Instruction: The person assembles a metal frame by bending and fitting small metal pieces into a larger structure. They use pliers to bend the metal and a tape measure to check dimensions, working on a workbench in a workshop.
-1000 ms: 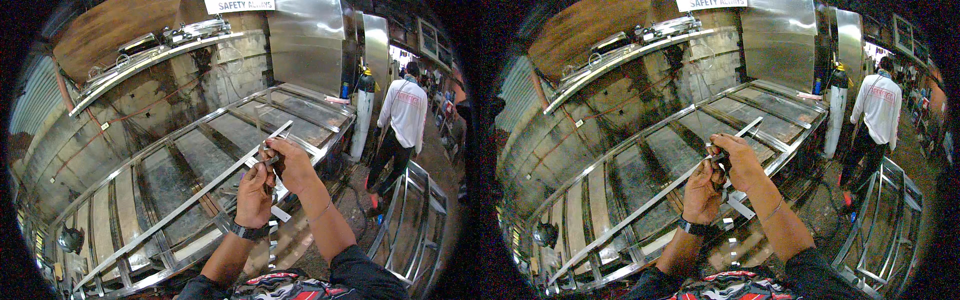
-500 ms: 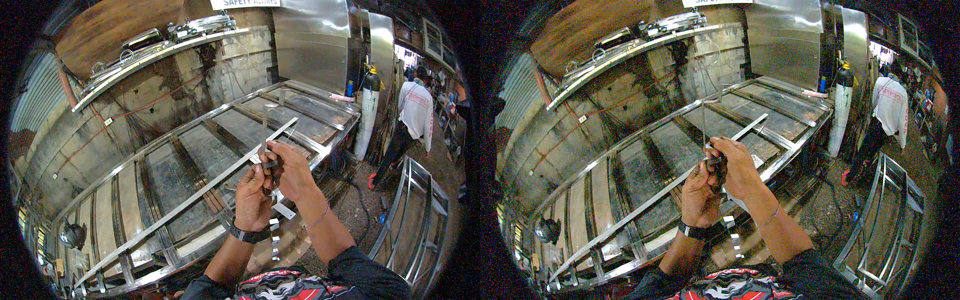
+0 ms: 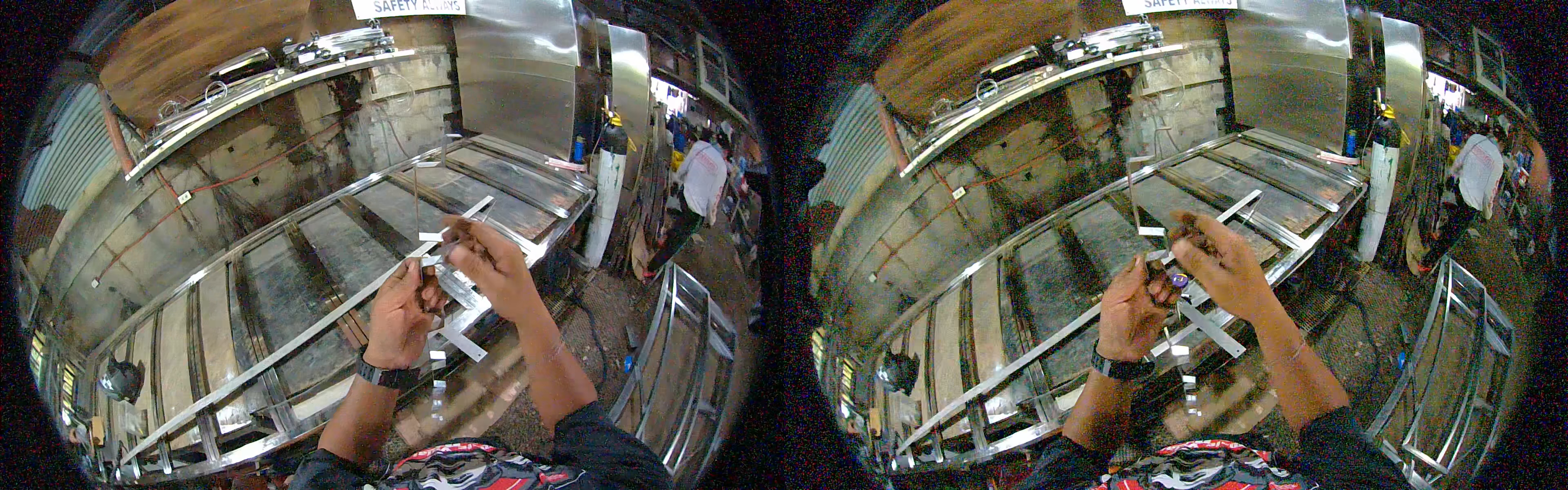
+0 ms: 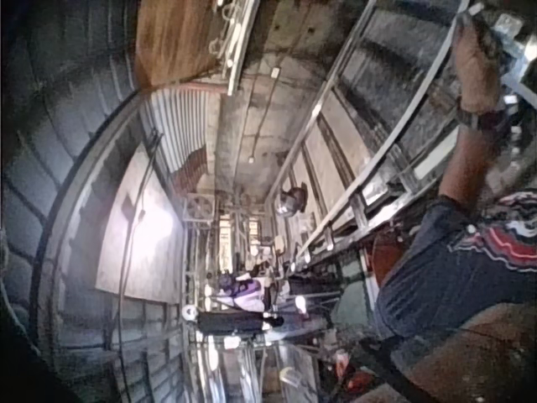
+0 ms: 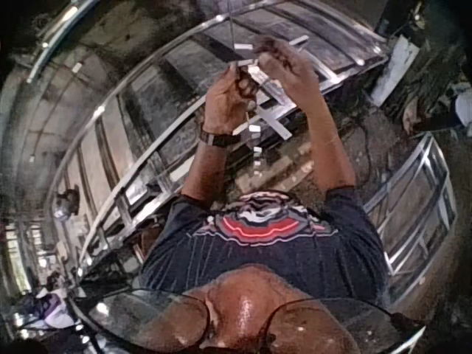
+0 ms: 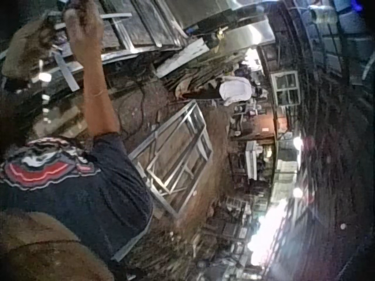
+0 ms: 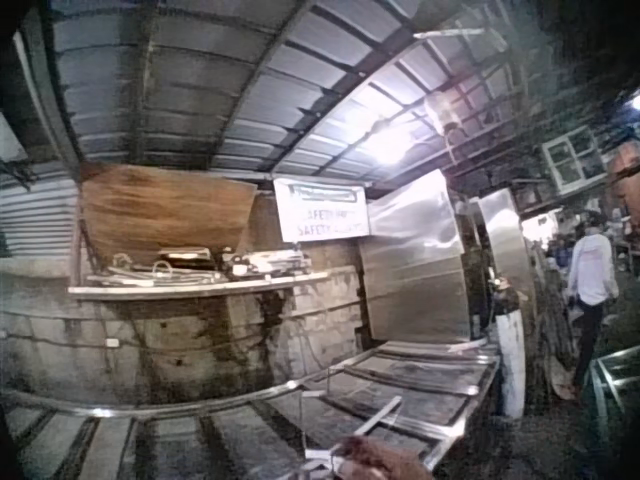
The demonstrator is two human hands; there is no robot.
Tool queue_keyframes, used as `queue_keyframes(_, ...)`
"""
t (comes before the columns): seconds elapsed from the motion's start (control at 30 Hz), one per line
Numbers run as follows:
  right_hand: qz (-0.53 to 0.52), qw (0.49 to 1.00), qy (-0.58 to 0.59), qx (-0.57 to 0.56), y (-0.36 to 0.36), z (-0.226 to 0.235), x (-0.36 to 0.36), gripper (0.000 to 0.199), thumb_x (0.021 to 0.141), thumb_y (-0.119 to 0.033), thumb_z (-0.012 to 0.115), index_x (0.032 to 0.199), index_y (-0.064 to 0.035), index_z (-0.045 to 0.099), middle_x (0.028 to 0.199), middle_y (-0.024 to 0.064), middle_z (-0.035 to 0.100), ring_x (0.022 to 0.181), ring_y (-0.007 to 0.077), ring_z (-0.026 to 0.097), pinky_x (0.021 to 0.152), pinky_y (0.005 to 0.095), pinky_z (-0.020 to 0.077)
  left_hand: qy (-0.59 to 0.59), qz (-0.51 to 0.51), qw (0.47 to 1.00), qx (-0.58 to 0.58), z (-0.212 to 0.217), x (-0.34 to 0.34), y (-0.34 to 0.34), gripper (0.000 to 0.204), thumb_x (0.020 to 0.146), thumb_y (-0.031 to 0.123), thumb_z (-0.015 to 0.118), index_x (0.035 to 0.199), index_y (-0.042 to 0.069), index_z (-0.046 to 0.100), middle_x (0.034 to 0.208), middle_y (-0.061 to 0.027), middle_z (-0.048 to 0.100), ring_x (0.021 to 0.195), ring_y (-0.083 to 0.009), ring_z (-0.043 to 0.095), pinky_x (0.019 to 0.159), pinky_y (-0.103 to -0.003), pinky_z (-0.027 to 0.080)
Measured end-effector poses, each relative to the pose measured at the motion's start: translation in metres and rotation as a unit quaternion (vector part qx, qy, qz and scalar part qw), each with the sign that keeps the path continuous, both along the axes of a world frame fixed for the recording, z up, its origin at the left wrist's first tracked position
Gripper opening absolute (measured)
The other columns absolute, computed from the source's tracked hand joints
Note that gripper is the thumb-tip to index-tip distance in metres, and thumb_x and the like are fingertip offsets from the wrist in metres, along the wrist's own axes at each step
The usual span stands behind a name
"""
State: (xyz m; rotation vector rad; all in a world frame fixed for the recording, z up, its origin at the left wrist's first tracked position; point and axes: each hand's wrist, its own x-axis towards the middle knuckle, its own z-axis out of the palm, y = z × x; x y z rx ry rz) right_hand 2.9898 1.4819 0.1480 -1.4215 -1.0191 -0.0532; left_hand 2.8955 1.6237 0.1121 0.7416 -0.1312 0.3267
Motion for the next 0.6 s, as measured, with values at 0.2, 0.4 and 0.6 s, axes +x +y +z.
queue_keyframes(0.2,-0.185,0.878,-0.427,-0.112,-0.008,0.024,-0.016,0.066,0.086,-0.016,0.071,0.147,-0.0050,0.049,0.123,0.0186,0.061,0.110,0.0383,0.062,0.094,0.0434,0.0533,-0.009,0.036,0.999,0.016,-0.003,0.003,-0.003,0.018,0.108,0.027,0.051,0.111,0.010,0.054,0.080,-0.0004,0.053,0.070,-0.0135,0.050,0.072,-0.031,0.047)
queue_keyframes(0.4,-0.247,0.826,-0.496,-0.106,-0.006,0.027,-0.007,0.050,0.081,-0.021,0.074,0.124,-0.0007,0.060,0.112,0.0156,0.063,0.102,0.0354,0.065,0.084,0.0420,0.0568,-0.007,0.120,0.987,0.105,0.006,0.009,-0.018,0.017,0.107,0.025,0.056,0.116,0.012,0.053,0.089,0.0007,0.060,0.074,-0.0074,0.055,0.064,-0.022,0.046)
queue_keyframes(0.6,-0.254,0.790,-0.551,-0.084,-0.006,0.034,0.000,0.050,0.071,-0.019,0.078,0.114,0.0022,0.064,0.103,0.0142,0.063,0.089,0.0318,0.066,0.073,0.0393,0.0576,-0.019,0.151,0.980,0.129,0.011,0.005,-0.022,0.019,0.105,0.024,0.060,0.120,0.013,0.055,0.088,0.0041,0.061,0.071,-0.0029,0.055,0.059,-0.018,0.046)
